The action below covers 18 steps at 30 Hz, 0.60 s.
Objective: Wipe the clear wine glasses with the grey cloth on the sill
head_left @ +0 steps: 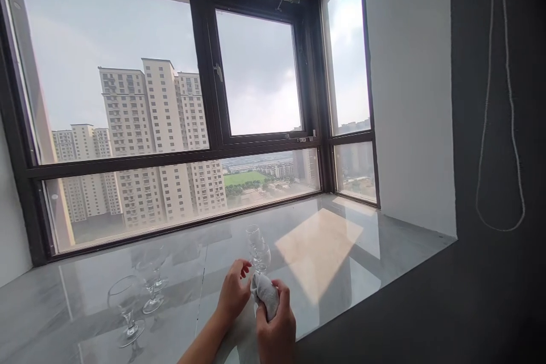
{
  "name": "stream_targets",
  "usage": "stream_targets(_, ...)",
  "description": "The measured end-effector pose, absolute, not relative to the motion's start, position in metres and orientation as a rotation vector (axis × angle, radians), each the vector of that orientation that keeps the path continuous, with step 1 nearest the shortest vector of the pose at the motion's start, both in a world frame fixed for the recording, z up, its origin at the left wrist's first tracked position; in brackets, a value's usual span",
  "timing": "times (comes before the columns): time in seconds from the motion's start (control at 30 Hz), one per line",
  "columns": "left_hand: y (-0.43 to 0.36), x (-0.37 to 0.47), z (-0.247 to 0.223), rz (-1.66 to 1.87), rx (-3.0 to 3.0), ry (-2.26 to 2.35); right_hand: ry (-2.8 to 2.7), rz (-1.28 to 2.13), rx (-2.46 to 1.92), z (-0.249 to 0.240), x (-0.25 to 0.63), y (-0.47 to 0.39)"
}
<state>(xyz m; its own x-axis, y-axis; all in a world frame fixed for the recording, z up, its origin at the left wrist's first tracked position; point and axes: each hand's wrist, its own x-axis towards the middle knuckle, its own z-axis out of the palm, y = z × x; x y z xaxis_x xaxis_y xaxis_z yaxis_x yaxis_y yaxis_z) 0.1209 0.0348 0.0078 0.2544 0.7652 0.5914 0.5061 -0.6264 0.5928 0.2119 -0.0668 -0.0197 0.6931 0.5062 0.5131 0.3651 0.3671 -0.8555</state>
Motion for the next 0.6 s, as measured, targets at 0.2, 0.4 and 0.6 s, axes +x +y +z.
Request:
stream_targets(0.2, 0.0327, 0.1219, 0.0072, 1.128, 2.291, 1.161, -0.882, 0.084, -1.264, -0.0232, 0.2121, -0.0645)
stream_targets(0.4, 0.0317, 0.1234, 0.0084, 1.033, 2.311, 1.133, -0.892, 0.050, -1.264, -0.0252, 0.2117, -0.0641)
stream_targets(0.6, 0.0289, 0.1229, 0.0085, 1.051, 2.316, 1.070, -0.907, 0.071, -1.287, -0.0241, 0.2126, -0.0668)
